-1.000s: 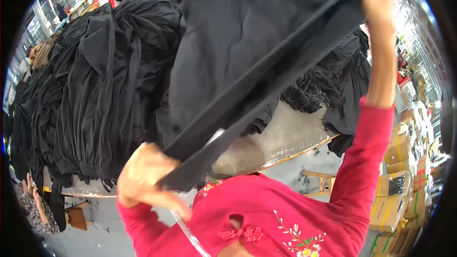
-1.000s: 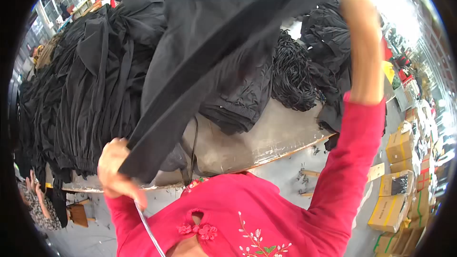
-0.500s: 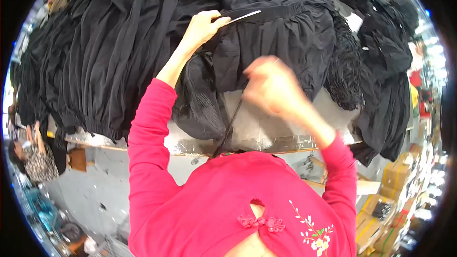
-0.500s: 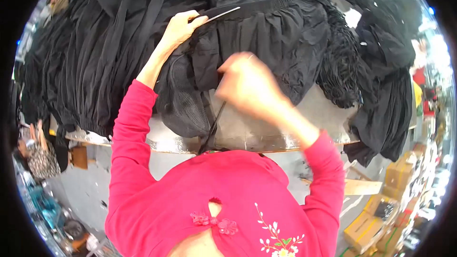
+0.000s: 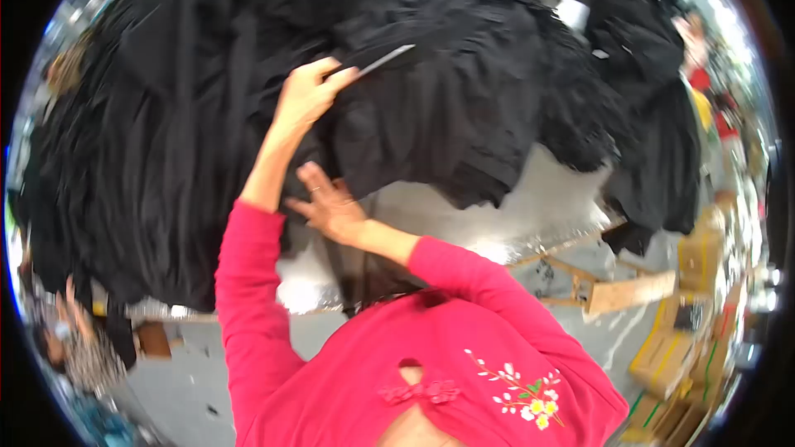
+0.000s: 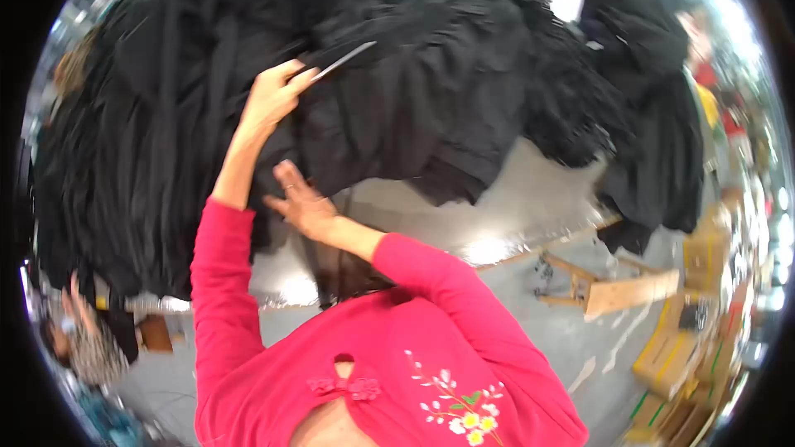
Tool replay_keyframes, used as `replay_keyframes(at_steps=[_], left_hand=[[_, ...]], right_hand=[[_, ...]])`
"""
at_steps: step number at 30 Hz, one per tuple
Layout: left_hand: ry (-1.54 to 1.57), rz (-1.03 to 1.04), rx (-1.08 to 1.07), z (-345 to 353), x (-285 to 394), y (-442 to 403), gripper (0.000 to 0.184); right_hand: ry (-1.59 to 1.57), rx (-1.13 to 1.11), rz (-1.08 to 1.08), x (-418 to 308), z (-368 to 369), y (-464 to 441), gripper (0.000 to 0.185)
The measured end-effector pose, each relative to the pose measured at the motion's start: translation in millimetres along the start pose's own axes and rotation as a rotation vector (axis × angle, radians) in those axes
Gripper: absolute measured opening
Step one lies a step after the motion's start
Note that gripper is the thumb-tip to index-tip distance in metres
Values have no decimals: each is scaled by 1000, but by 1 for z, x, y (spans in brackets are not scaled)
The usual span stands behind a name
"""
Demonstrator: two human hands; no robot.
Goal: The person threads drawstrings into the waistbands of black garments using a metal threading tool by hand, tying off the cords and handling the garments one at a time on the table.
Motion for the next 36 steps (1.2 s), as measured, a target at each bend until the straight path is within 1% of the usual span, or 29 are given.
replay_keyframes(at_steps=[1,2,3,4,5,6,7,8,9,10,11,12,13,14,15,16,17,20,21,22,23,25,26,31,32,33,34,35,36], left_hand=[[67,-95,-19,1,-8,1,30],[140,-131,-35,2,5,6,29],[122,1,-28,0,13,6,28],[131,35,-45,3,13,7,22],[88,-9,-50,-1,16,10,24],[54,20,26,-3,12,11,27],[-211,130,145,-12,10,13,29],[-325,154,265,-19,12,18,29],[-294,52,325,-22,15,20,28],[-204,80,409,-23,6,19,21],[166,-119,401,-17,-1,17,18],[529,-318,382,-6,-1,18,16],[958,-334,354,19,23,13,13],[1238,-451,288,46,54,11,11],[1312,-331,105,75,69,6,11],[1291,-389,90,104,100,9,14],[1222,-368,-78,139,112,8,18],[1053,-397,-303,250,137,0,20],[982,-341,-335,281,144,-7,18],[862,-214,-308,312,148,-17,16],[822,-107,-300,355,133,-25,13],[678,-159,-328,407,120,-32,12],[590,-163,-340,417,122,-35,12],[655,-298,-283,444,123,-45,12],[655,-299,-290,448,124,-48,12],[722,-434,-313,455,120,-46,16],[789,-566,-333,460,119,-44,21],[791,-566,-335,459,122,-43,21],[892,-637,-344,461,125,-41,24]], right_hand=[[-35,-63,14,0,-18,-1,51],[-102,-30,-23,-3,-46,7,50],[-164,9,-71,-3,-69,20,48],[-309,-20,-4,12,-82,38,43],[-459,-48,56,28,-97,57,39],[-412,46,163,53,-126,78,31],[-364,132,258,78,-156,101,24],[-352,332,367,110,-194,123,13],[-149,419,441,142,-220,145,11],[-130,508,569,192,-232,173,10],[85,560,684,231,-249,195,8],[139,666,701,264,-265,214,7],[194,686,791,299,-274,230,7],[299,760,767,318,-289,239,7],[375,783,811,333,-301,249,9],[361,825,895,344,-310,262,10],[320,868,927,354,-318,274,10],[289,857,908,366,-325,288,10],[236,855,898,366,-325,291,10],[229,837,893,361,-327,284,13],[236,786,871,361,-324,277,14],[253,709,849,359,-318,263,16],[279,694,871,358,-316,258,15],[347,641,913,367,-306,248,10],[307,686,910,367,-307,250,9],[310,685,914,368,-305,251,9],[230,750,902,369,-304,254,8],[147,813,892,369,-303,258,7],[150,811,890,369,-301,259,7]])
Point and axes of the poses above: each hand's wrist, its own y-axis away from the middle knuckle, its own z-axis out of the palm, x = y × z, the point moved 7 cm from there along -y, towards the middle knuckle, and after that the axes turned 9 degrees about z, right-handed, at the moved point
